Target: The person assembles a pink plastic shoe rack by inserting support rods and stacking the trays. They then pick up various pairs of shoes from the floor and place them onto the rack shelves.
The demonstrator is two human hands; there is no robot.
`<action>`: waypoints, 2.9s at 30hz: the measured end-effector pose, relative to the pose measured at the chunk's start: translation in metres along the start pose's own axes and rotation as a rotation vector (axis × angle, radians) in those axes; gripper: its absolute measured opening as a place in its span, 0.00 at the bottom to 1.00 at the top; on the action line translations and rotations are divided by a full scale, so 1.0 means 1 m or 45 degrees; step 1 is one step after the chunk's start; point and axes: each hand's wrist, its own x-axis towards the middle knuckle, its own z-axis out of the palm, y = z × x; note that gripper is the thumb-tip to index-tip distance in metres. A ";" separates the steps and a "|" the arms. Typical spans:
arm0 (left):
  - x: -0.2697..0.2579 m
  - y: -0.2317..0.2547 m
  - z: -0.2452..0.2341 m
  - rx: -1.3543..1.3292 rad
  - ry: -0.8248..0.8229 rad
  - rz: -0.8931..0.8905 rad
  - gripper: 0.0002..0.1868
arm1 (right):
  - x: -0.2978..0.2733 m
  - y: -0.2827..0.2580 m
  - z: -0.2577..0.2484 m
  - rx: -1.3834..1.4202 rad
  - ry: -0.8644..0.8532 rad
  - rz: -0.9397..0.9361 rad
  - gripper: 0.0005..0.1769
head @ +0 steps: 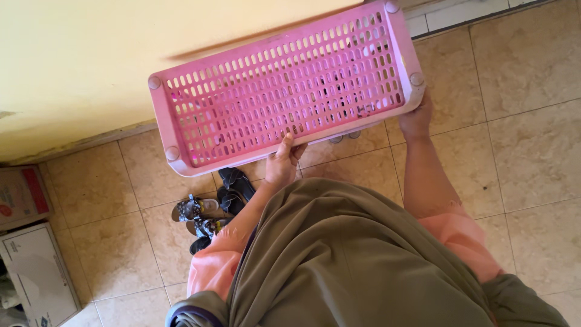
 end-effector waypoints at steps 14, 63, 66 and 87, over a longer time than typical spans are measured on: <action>0.000 0.002 0.002 0.024 0.037 -0.018 0.21 | 0.001 -0.001 -0.010 -0.073 -0.024 -0.069 0.11; 0.013 -0.035 -0.029 -0.096 0.181 -0.046 0.20 | 0.069 -0.058 0.014 -1.110 -0.109 0.364 0.38; 0.021 -0.035 -0.032 -0.115 0.074 -0.063 0.20 | 0.085 -0.064 0.008 -1.168 -0.212 0.456 0.38; 0.033 -0.050 -0.031 -0.040 0.118 -0.139 0.21 | 0.191 -0.091 0.102 -1.413 -0.203 0.350 0.42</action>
